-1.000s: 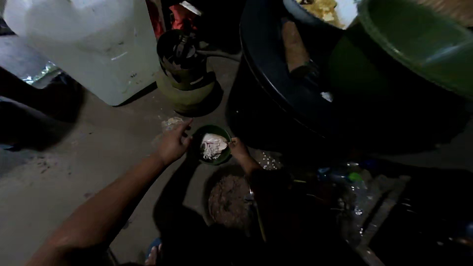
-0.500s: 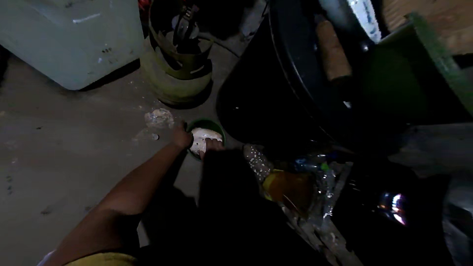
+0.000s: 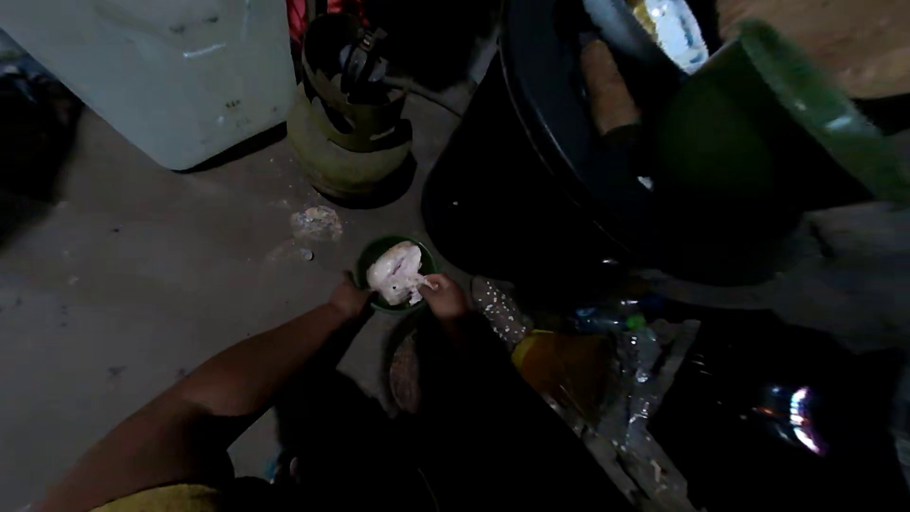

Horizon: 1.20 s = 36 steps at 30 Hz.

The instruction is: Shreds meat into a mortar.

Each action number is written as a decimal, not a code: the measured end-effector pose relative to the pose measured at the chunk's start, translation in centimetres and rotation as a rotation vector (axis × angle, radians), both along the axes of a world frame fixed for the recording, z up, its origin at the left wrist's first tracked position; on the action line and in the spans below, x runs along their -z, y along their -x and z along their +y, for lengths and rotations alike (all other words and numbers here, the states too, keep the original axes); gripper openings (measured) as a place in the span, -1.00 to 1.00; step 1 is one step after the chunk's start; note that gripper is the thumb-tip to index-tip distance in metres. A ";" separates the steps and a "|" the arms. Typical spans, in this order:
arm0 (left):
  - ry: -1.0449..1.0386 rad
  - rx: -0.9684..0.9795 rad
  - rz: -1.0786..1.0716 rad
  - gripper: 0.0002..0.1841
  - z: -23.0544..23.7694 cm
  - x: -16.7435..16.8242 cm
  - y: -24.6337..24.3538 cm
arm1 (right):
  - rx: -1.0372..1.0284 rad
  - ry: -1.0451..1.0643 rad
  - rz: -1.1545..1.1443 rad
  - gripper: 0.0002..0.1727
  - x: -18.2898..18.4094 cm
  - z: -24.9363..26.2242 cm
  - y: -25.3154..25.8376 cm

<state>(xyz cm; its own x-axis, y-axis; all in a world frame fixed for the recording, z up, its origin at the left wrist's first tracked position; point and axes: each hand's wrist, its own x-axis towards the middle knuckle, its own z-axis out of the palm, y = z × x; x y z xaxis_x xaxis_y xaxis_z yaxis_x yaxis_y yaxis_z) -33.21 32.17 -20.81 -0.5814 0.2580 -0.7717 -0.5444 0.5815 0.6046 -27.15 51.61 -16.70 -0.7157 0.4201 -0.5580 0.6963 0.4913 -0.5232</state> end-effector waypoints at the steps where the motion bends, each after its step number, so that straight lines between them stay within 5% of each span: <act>1: 0.041 0.000 0.066 -0.13 -0.3 0.3 -0.7 | 0.038 0.052 0.035 -0.52 0.2 0.1 -0.6; 4: 0.108 -0.021 0.381 -0.12 -0.2 -0.8 -2.3 | 0.126 0.232 0.134 -0.54 -0.4 0.7 -1.9; 8: -0.072 0.225 0.685 -0.53 1.6 -4.0 -3.9 | 0.125 0.381 0.201 -0.62 -3.3 2.0 -4.3; 12: -0.359 0.360 0.343 -0.58 4.1 -5.6 -6.5 | 0.013 0.365 0.126 -0.60 -5.3 3.1 -7.8; 16: -0.337 0.300 0.085 -0.64 6.1 -5.2 -9.2 | -0.011 0.387 0.099 -0.54 -4.4 3.2 -11.0; 23: -0.137 0.470 0.147 -0.73 5.2 -3.8 -9.5 | 0.075 0.299 0.052 -0.59 -3.2 4.7 -14.5; 30: -0.065 0.986 0.271 -0.54 5.4 -2.6 -10.5 | -0.164 0.042 -0.063 -0.59 -2.9 4.4 -15.0; 36: -0.164 0.857 0.269 -0.55 4.2 -3.3 -10.1 | -0.154 0.091 -0.007 -0.54 -2.9 3.0 -15.1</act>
